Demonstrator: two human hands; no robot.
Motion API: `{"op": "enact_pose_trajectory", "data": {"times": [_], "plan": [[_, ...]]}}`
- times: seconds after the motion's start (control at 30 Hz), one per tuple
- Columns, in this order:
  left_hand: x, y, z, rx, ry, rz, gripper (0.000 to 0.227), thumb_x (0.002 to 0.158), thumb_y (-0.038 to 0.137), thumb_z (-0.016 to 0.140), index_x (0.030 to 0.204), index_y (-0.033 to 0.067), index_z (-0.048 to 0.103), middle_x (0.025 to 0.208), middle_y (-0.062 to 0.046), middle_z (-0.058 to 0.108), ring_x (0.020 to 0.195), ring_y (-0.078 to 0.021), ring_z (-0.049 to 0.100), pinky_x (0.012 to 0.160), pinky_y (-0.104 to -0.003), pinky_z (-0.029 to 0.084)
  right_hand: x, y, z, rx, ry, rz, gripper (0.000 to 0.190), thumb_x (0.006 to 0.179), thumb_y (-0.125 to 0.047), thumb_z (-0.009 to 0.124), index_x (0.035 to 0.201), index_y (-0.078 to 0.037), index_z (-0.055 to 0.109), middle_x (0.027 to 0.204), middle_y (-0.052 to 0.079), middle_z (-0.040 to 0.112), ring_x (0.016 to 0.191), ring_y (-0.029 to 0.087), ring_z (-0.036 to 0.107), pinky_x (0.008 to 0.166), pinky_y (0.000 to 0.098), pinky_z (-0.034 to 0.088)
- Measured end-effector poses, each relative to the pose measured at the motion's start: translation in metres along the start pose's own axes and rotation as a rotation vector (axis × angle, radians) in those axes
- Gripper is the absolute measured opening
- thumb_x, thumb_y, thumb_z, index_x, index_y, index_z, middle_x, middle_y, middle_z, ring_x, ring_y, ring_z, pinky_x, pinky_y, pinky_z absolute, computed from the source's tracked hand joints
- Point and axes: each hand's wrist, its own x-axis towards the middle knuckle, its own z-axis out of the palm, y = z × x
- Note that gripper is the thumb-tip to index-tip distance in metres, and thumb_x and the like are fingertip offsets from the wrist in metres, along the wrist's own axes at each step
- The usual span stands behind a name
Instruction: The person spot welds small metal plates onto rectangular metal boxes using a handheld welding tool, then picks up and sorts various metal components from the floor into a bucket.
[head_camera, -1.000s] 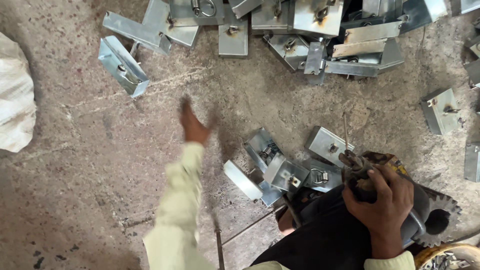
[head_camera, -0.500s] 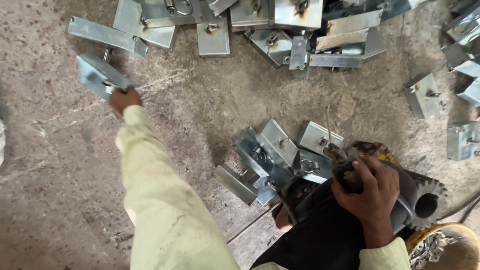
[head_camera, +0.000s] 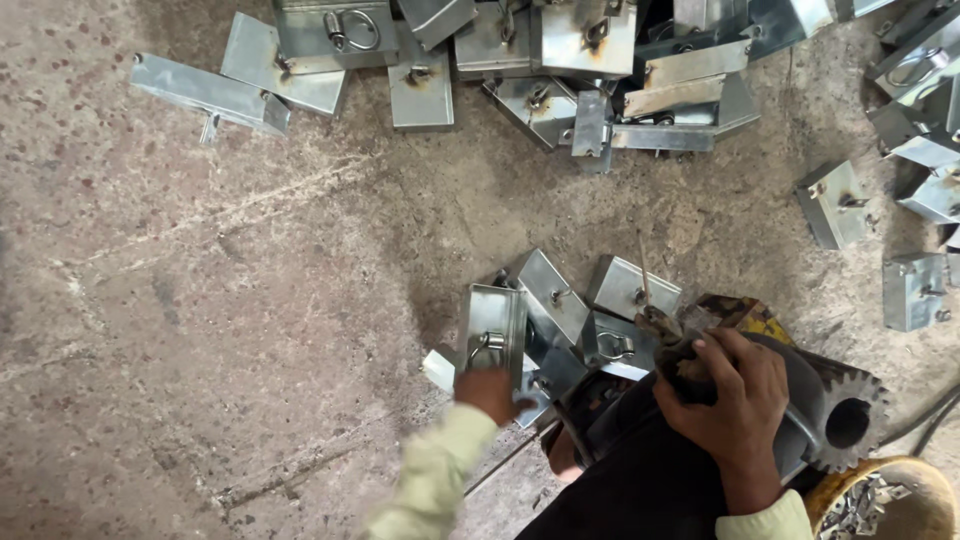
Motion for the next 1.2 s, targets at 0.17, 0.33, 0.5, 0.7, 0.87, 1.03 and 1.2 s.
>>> {"op": "enact_pose_trajectory", "data": {"times": [0.17, 0.33, 0.5, 0.7, 0.87, 1.03, 1.2], "plan": [[0.082, -0.091, -0.151, 0.250, 0.995, 0.007, 0.084, 0.076, 0.038, 0.082, 0.142, 0.0026, 0.043, 0.147, -0.027, 0.051, 0.131, -0.0489, 0.049, 0.104, -0.069, 0.039, 0.000, 0.001, 0.000, 0.021, -0.005, 0.012, 0.066, 0.067, -0.024, 0.089, 0.122, -0.013, 0.055, 0.120, 0.015, 0.064, 0.104, 0.038, 0.065, 0.088, 0.0502, 0.051], [0.179, -0.231, -0.313, 0.544, 1.192, -0.330, 0.101, 0.084, 0.028, 0.081, 0.168, 0.0190, 0.026, 0.164, -0.021, 0.032, 0.138, -0.0465, 0.039, 0.096, -0.070, 0.040, 0.001, 0.000, 0.001, 0.026, -0.023, 0.040, 0.066, 0.063, -0.024, 0.089, 0.120, -0.013, 0.057, 0.119, 0.014, 0.065, 0.103, 0.037, 0.065, 0.088, 0.0499, 0.051], [0.178, -0.289, -0.359, 0.511, 1.121, -0.460, 0.054, 0.110, 0.017, 0.049, 0.162, 0.0111, 0.040, 0.167, -0.008, 0.036, 0.151, -0.0424, 0.029, 0.101, -0.083, 0.030, 0.008, 0.000, 0.011, 0.059, -0.008, 0.044, 0.063, 0.062, -0.021, 0.088, 0.116, -0.013, 0.059, 0.118, 0.012, 0.065, 0.104, 0.036, 0.065, 0.090, 0.0495, 0.052], [0.157, -0.302, -0.349, 0.654, 0.987, -0.511, 0.040, 0.106, 0.019, 0.052, 0.145, 0.0109, 0.056, 0.152, -0.012, 0.056, 0.147, -0.0365, 0.043, 0.110, -0.072, 0.029, 0.008, 0.003, 0.009, 0.050, -0.016, 0.056, 0.062, 0.061, -0.020, 0.088, 0.115, -0.013, 0.058, 0.118, 0.013, 0.066, 0.104, 0.035, 0.065, 0.090, 0.0488, 0.052], [0.177, -0.293, -0.347, 0.473, 0.798, -0.507, 0.058, 0.098, 0.017, 0.059, 0.154, 0.0191, 0.043, 0.111, -0.016, 0.076, 0.110, -0.0370, 0.068, 0.117, -0.070, 0.018, 0.013, -0.002, 0.011, 0.065, 0.001, 0.028, 0.062, 0.063, -0.021, 0.088, 0.116, -0.013, 0.059, 0.120, 0.012, 0.065, 0.104, 0.035, 0.066, 0.091, 0.0491, 0.052], [0.250, -0.268, -0.354, 0.361, 0.862, -0.491, 0.095, 0.095, 0.007, 0.063, 0.173, 0.0234, 0.011, 0.084, -0.019, 0.077, 0.081, -0.0392, 0.075, 0.114, -0.070, 0.018, 0.018, -0.010, 0.017, 0.105, -0.038, 0.009, 0.063, 0.061, -0.021, 0.088, 0.116, -0.013, 0.059, 0.119, 0.012, 0.065, 0.104, 0.036, 0.065, 0.089, 0.0491, 0.051], [0.290, -0.277, -0.383, 0.034, 0.989, -0.577, 0.090, 0.090, 0.016, 0.069, 0.163, 0.0258, 0.019, 0.098, -0.023, 0.071, 0.089, -0.0418, 0.071, 0.098, -0.068, 0.032, 0.025, -0.010, 0.021, 0.091, -0.044, 0.013, 0.062, 0.060, -0.020, 0.087, 0.115, -0.014, 0.058, 0.118, 0.012, 0.066, 0.102, 0.033, 0.066, 0.089, 0.0481, 0.051]]}}
